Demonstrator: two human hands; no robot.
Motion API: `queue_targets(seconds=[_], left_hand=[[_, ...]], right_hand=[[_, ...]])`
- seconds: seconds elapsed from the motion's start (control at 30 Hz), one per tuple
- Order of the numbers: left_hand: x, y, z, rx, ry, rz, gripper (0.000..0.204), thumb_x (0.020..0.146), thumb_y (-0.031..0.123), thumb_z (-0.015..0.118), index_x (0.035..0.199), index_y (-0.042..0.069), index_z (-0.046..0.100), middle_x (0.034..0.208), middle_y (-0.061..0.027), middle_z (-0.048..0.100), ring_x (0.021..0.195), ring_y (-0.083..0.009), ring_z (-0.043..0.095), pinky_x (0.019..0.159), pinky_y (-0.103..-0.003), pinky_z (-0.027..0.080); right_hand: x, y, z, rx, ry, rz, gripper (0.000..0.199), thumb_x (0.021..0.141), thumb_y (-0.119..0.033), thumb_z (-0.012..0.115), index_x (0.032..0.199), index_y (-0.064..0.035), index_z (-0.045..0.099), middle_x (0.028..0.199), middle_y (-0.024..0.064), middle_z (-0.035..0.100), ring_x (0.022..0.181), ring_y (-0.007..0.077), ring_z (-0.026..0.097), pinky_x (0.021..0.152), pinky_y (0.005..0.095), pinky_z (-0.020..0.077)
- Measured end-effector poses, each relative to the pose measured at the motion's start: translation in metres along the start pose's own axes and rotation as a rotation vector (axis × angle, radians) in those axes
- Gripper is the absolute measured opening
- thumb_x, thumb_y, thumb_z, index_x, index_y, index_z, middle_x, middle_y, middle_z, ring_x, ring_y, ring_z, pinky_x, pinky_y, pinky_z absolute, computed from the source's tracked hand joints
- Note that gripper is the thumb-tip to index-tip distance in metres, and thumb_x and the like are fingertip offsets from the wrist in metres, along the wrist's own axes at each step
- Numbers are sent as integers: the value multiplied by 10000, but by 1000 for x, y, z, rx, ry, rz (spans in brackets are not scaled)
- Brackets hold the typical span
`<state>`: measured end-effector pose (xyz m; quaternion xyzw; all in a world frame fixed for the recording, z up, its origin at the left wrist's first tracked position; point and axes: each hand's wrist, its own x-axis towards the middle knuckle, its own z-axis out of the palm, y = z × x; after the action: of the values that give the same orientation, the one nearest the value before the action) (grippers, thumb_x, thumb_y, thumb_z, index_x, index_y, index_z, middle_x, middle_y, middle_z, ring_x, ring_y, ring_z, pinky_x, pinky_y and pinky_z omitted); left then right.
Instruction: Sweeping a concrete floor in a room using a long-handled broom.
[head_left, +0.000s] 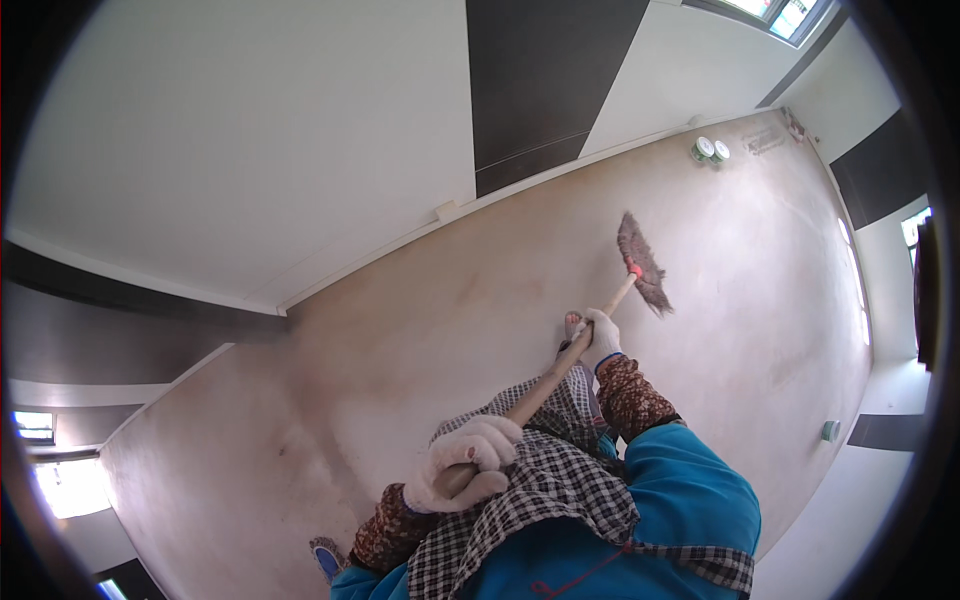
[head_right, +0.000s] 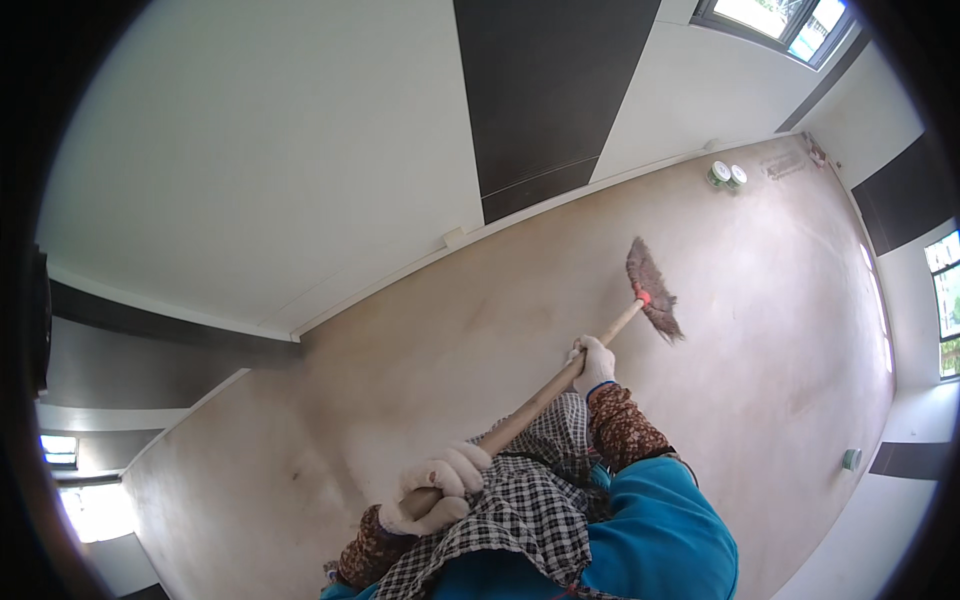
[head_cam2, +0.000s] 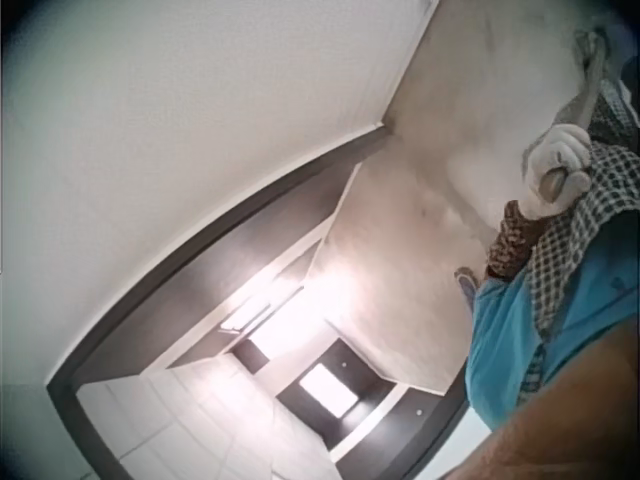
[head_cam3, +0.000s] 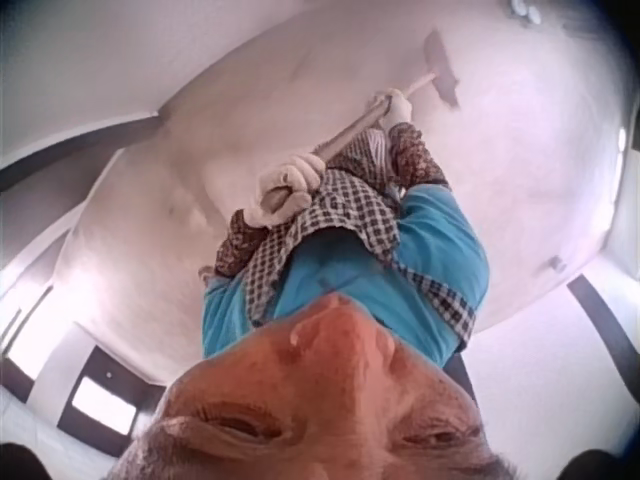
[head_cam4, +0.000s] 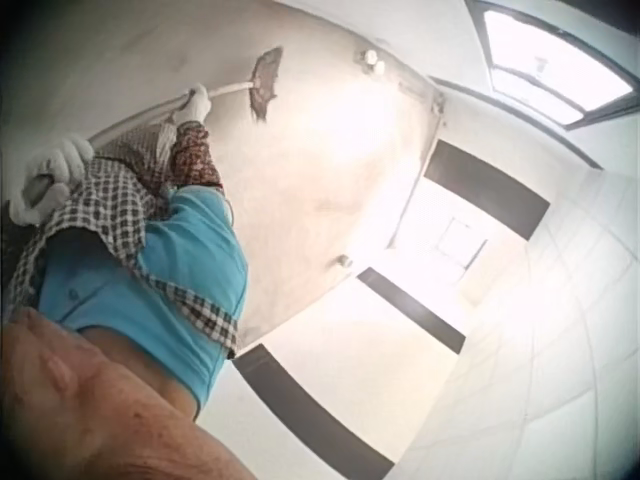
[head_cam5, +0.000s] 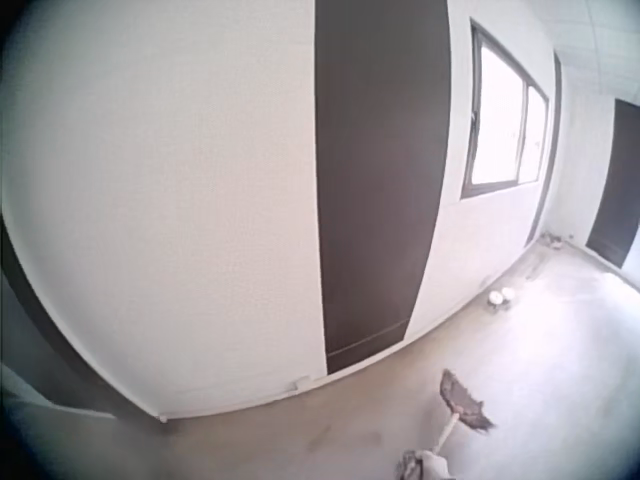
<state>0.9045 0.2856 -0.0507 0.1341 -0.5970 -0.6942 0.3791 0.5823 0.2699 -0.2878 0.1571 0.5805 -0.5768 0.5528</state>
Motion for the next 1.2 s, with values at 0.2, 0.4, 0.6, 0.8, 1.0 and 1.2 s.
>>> queue_targets(seconds=[0.2,0.4,0.6,0.8,1.0,1.2], left_hand=[[178,-170,67,-38,128,45,98,897,-30,552,912,66,562,953,-86,642,1057,-309,583,987,-450,430],[341,-223,122,27,325,-130,167,888,-98,529,877,66,503,898,-36,565,949,-220,564,947,-367,432],[314,-110,125,410,845,-295,269,1015,58,344,827,26,534,801,-88,599,845,-217,574,769,-357,503],[332,5,167,520,1128,-800,190,930,85,525,744,70,495,734,-86,578,732,-230,544,658,-337,470],[364,-58,168,307,572,-24,337,956,134,548,655,83,406,641,-83,531,595,-189,519,530,-293,423],[367,-216,139,245,567,-225,210,1021,117,427,824,68,480,889,-88,578,838,-235,579,719,-349,492]], right_hand=[[167,-183,-45,215,39,-195,113,940,-177,547,881,-123,467,642,-9,477,520,112,502,447,261,456],[313,-303,-29,-8,67,-46,110,938,-166,529,857,-123,468,625,-7,471,491,116,487,440,279,456],[244,-170,110,-296,12,23,122,857,-125,499,910,-15,492,690,123,543,497,258,558,433,400,513],[97,-171,136,-140,-99,433,188,878,-120,550,969,-68,394,734,87,494,538,217,543,461,389,525],[136,-250,67,-119,-41,314,177,900,-110,517,991,-94,366,739,80,489,512,189,519,440,370,504],[292,-332,19,-361,168,29,75,855,-103,492,883,-48,449,638,80,482,501,209,498,437,365,452]])
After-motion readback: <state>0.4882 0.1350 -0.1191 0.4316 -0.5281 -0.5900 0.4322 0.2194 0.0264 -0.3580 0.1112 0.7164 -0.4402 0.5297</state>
